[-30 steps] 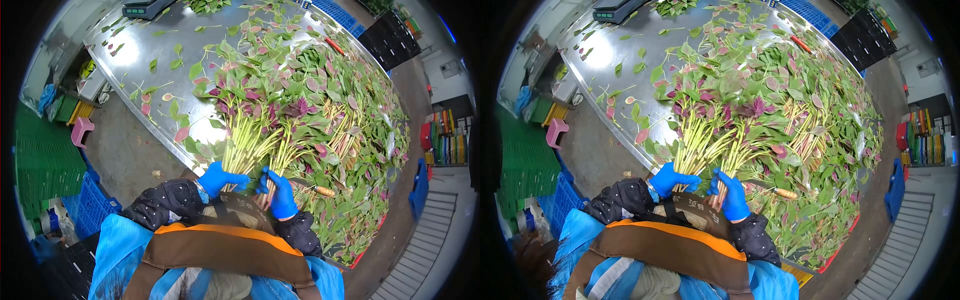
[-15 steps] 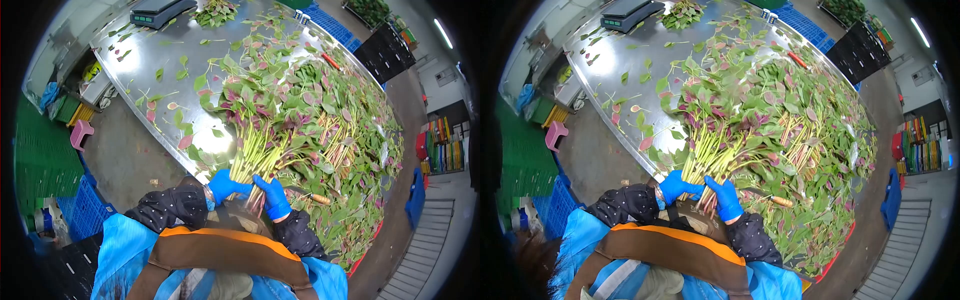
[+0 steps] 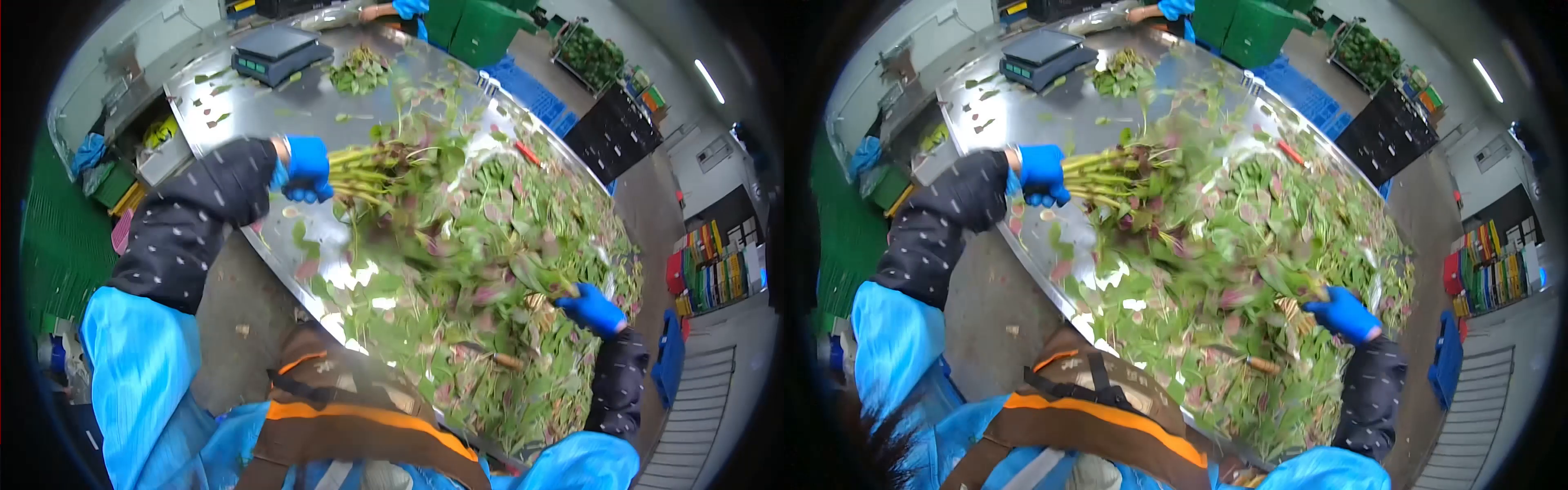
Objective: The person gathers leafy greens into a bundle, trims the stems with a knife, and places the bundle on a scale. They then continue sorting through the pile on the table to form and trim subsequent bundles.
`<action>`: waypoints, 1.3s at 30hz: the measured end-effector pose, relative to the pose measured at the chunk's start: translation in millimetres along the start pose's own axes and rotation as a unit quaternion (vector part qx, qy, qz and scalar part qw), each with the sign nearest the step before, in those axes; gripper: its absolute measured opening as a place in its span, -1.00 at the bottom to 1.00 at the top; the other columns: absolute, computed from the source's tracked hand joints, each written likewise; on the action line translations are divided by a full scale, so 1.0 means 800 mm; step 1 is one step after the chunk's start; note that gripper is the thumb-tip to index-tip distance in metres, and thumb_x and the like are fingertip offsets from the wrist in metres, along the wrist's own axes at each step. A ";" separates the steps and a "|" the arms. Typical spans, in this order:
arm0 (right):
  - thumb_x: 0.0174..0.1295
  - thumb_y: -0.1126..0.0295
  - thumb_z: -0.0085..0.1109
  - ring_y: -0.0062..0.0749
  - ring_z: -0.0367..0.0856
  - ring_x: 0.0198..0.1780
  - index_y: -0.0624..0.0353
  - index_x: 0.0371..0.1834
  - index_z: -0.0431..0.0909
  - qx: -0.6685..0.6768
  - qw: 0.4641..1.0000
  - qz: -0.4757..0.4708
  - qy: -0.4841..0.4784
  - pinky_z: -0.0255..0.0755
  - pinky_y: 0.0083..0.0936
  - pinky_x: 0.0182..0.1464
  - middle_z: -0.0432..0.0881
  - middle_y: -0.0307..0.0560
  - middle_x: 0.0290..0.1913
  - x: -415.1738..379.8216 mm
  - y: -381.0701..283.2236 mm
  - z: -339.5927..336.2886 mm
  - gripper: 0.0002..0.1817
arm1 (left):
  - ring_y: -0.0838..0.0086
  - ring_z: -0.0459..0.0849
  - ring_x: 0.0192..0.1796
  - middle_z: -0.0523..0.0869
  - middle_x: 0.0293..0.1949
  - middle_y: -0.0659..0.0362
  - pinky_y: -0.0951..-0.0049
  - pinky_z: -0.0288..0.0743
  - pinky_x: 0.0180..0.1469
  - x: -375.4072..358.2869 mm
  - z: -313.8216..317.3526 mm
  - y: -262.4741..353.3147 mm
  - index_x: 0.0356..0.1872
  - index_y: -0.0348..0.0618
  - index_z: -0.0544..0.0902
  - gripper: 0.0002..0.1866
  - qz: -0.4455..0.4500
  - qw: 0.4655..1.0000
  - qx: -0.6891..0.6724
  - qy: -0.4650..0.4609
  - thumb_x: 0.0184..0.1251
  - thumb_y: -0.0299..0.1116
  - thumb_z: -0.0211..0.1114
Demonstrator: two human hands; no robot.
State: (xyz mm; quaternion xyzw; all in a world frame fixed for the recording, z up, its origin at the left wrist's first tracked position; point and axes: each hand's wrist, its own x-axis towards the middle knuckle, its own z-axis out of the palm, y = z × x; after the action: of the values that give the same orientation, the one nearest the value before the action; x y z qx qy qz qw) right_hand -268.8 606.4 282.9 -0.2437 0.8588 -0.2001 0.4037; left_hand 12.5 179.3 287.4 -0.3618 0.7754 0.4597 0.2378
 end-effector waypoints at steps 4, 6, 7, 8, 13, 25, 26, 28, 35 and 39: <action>0.12 0.29 0.19 -0.73 0.22 -0.72 0.09 -0.39 0.50 0.214 0.948 -0.082 0.219 0.08 -0.66 -0.69 0.31 -0.39 -0.72 0.037 0.038 -0.016 -0.86 | 0.65 0.37 -0.69 0.59 -0.57 0.29 0.59 0.25 -0.65 0.001 -0.006 0.001 -0.24 -0.19 0.66 -0.78 0.116 0.943 -0.306 -0.055 0.21 -0.29 0.21; 0.15 0.26 0.20 -0.69 0.22 -0.73 0.02 -0.47 0.46 0.389 0.895 -0.033 0.215 0.09 -0.69 -0.69 0.32 -0.39 -0.72 0.069 0.058 0.018 -0.84 | 0.58 0.51 -0.61 0.64 -0.47 0.22 0.56 0.39 -0.57 0.020 0.029 -0.014 -0.17 -0.22 0.64 -0.76 0.179 0.839 -0.465 -0.218 0.22 -0.31 0.21; 0.14 0.24 0.21 -0.62 0.29 -0.71 0.04 -0.44 0.48 0.437 0.869 -0.081 0.218 0.16 -0.66 -0.67 0.36 -0.36 -0.69 0.073 0.041 0.062 -0.83 | 0.53 0.57 -0.54 0.66 -0.42 0.17 0.53 0.47 -0.49 0.024 0.071 -0.009 -0.13 -0.23 0.63 -0.74 0.170 0.872 -0.446 -0.112 0.22 -0.33 0.21; 0.15 0.23 0.20 -0.53 0.37 -0.67 0.07 -0.39 0.50 0.511 0.839 -0.099 0.159 0.27 -0.59 -0.60 0.43 -0.29 -0.64 0.075 0.025 0.104 -0.83 | 0.48 0.64 -0.47 0.68 -0.37 0.12 0.50 0.55 -0.41 0.026 0.115 0.005 -0.09 -0.24 0.62 -0.73 0.164 0.892 -0.422 0.004 0.22 -0.35 0.21; 0.24 0.23 0.09 -0.41 0.53 -0.46 0.15 -0.29 0.50 0.589 0.805 -0.059 -0.047 0.50 -0.43 -0.34 0.53 -0.13 -0.47 0.134 -0.017 0.307 -0.79 | 0.52 0.67 -0.38 0.70 -0.31 0.12 0.58 0.51 -0.50 0.100 0.313 -0.035 -0.11 -0.24 0.57 -0.66 0.182 0.853 -0.484 -0.062 0.12 -0.31 0.36; 0.32 0.30 0.00 -0.34 0.53 -0.06 0.18 0.24 0.21 0.512 0.829 -0.226 -0.017 0.45 -0.36 -0.03 0.46 -0.08 0.07 0.166 0.002 0.390 -0.54 | 0.46 0.66 -0.38 0.66 -0.40 0.14 0.52 0.56 -0.43 0.096 0.375 -0.083 -0.22 -0.20 0.59 -0.73 0.083 0.789 -0.561 -0.236 0.06 -0.36 0.41; 0.31 0.33 0.01 -0.36 0.52 -0.06 0.18 0.24 0.20 0.489 0.840 -0.234 -0.027 0.44 -0.38 -0.01 0.46 -0.09 0.08 0.180 0.013 0.394 -0.54 | 0.45 0.67 -0.39 0.67 -0.40 0.13 0.52 0.56 -0.43 0.110 0.377 -0.091 -0.22 -0.21 0.59 -0.74 0.140 0.817 -0.509 -0.234 0.07 -0.38 0.40; 0.31 0.27 0.03 -0.41 0.51 -0.06 0.22 0.22 0.23 0.448 0.859 -0.244 -0.032 0.41 -0.42 -0.01 0.48 -0.10 0.03 0.164 -0.008 0.386 -0.53 | 0.43 0.68 -0.41 0.68 -0.39 0.09 0.52 0.58 -0.41 0.120 0.370 -0.096 -0.24 -0.24 0.60 -0.77 0.124 0.842 -0.467 -0.239 0.07 -0.42 0.38; 0.17 0.20 0.21 -0.60 0.50 -0.38 0.24 -0.31 0.59 0.060 0.959 -0.167 -0.220 0.41 -0.59 -0.21 0.59 -0.24 -0.42 0.037 -0.112 0.214 -0.72 | 0.51 0.69 -0.38 0.71 -0.34 0.10 0.45 0.64 -0.29 0.044 0.241 -0.072 -0.20 -0.29 0.60 -0.77 0.070 0.758 -0.528 -0.377 0.12 -0.43 0.29; -0.20 0.27 0.46 -0.15 0.48 0.06 0.23 0.10 0.41 -0.153 0.851 -0.502 0.023 0.35 -0.33 0.07 0.49 0.05 0.05 -0.039 -0.237 0.177 -0.28 | 0.55 0.66 -0.46 0.71 -0.35 0.13 0.44 0.62 -0.37 0.001 0.160 -0.058 -0.14 -0.23 0.60 -0.71 0.046 0.803 -0.416 -0.424 0.08 -0.40 0.30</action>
State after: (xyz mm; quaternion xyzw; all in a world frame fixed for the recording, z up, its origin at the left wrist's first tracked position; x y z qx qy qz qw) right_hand -91.0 452.0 319.6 -0.6956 0.6486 -0.2469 0.1858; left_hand 53.2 277.5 202.3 -0.1589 0.3473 0.8559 0.3487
